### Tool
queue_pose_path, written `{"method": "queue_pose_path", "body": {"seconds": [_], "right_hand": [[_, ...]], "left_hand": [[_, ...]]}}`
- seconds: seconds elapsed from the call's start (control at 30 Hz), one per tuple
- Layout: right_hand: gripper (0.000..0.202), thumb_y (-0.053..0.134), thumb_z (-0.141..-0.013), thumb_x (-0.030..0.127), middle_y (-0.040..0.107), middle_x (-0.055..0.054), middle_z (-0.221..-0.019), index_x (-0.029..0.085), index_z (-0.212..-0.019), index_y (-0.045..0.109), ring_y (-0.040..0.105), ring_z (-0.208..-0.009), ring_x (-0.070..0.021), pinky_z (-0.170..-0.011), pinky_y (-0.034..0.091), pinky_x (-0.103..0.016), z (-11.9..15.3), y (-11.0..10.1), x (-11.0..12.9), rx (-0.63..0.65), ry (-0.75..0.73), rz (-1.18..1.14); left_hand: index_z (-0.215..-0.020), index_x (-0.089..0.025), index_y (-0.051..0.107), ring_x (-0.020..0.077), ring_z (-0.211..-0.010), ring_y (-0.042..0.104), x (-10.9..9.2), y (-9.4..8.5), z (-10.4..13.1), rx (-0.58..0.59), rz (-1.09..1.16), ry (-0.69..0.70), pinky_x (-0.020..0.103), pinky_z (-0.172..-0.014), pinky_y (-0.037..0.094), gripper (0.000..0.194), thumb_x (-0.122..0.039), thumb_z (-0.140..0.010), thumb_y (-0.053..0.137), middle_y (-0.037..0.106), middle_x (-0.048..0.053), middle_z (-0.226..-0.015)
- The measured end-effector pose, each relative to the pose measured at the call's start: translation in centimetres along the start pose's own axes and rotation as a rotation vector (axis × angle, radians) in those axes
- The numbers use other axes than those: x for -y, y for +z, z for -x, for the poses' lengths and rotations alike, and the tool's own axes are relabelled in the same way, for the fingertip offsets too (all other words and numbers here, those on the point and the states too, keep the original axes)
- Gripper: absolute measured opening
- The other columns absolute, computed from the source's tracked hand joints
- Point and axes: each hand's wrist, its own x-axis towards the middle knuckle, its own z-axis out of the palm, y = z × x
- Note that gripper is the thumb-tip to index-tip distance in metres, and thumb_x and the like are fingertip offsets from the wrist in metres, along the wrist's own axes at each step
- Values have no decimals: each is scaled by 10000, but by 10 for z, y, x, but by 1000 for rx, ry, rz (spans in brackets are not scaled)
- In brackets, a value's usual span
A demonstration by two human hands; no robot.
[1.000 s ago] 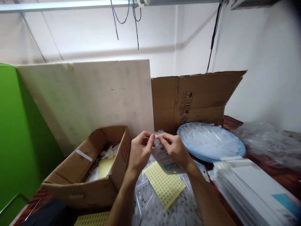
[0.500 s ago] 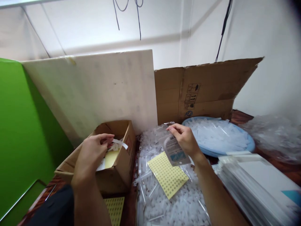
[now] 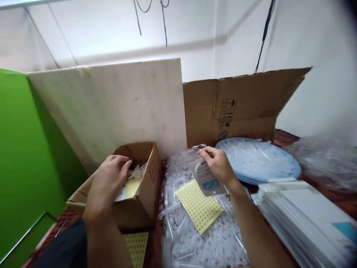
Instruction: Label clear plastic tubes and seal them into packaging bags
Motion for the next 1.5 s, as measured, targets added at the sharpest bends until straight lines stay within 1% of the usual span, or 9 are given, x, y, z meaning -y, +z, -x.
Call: {"method": "queue_pose_path", "body": {"seconds": [0.17,0.27,0.4,0.6,0.8,1.0,1.2,1.37,1.5], "right_hand": [[422,615,-923,552,781,-122,-844,162,-905,777,724,-810,-284,-710,517,-346,2,15,2,-248,78,20],[554,526,-949,647,786,-150,-918,154,-998,774,738,-860,-286,-749,563,-364,7,22,15,-212,104,-167],[597,393,-1011,633,774,-151,-1042,165,-1029,763,737,-974,-253,-872,591,-379,10,29,27,-54,89,-386],[409,715,-869,507,750,-114,-990,162,-1089,727,675,-786,-209,-652,563,-304,2,24,14,-182,68,-241],[232,734,-873,401,717,-36,-755,173,-904,763,595,-573,-141,-539,483,-261,3,14,11,-155,38,-282],[214,757,-864,396,724,-31,-727,185,-863,723,708,-641,-194,-614,587,-306,4,15,14,-149,18,-382],[144,784,-859,359,764,-66,-964,217,-869,765,726,-886,-216,-825,587,-343,6,11,19,-98,-125,-425],[88,775,-871,287,723,-63,-1084,233,-804,759,682,-1025,-214,-882,563,-337,5,12,16,-163,-227,-459],[134,817,-831,300,655,-69,-1205,210,-776,734,688,-1013,-207,-863,565,-329,2,16,5,-227,-145,-534]], "left_hand": [[-1045,-255,784,237,-867,751,-87,54,26,337,399,307,329,-738,602,227,-391,-936,638,797,64,-1001],[-1275,-223,676,272,-1139,701,-118,97,36,283,544,378,399,-947,578,343,-331,-951,646,717,127,-1283],[-1252,-202,643,243,-1123,689,-120,126,28,163,770,245,385,-986,538,300,-355,-1012,545,722,120,-1229],[-883,-149,681,141,-642,583,-96,134,17,216,1002,-10,218,-563,468,439,-534,-1001,506,663,19,-739],[-1022,-172,727,163,-781,658,-92,138,14,138,1101,-36,231,-679,517,335,-474,-879,718,731,48,-884],[-913,-179,816,107,-542,490,-85,141,12,-10,1100,-121,217,-525,394,285,-430,-780,835,632,-13,-612],[-797,-186,802,174,-917,667,-84,134,8,-11,1321,-5,278,-856,523,172,-356,-802,833,725,60,-957],[-814,-193,818,262,-1193,646,-92,124,9,109,1476,-91,386,-1022,516,127,-309,-777,852,640,105,-1376],[-859,-175,832,235,-1072,710,-97,126,11,89,1529,-198,361,-1013,535,197,-284,-709,900,757,118,-1176]]}}
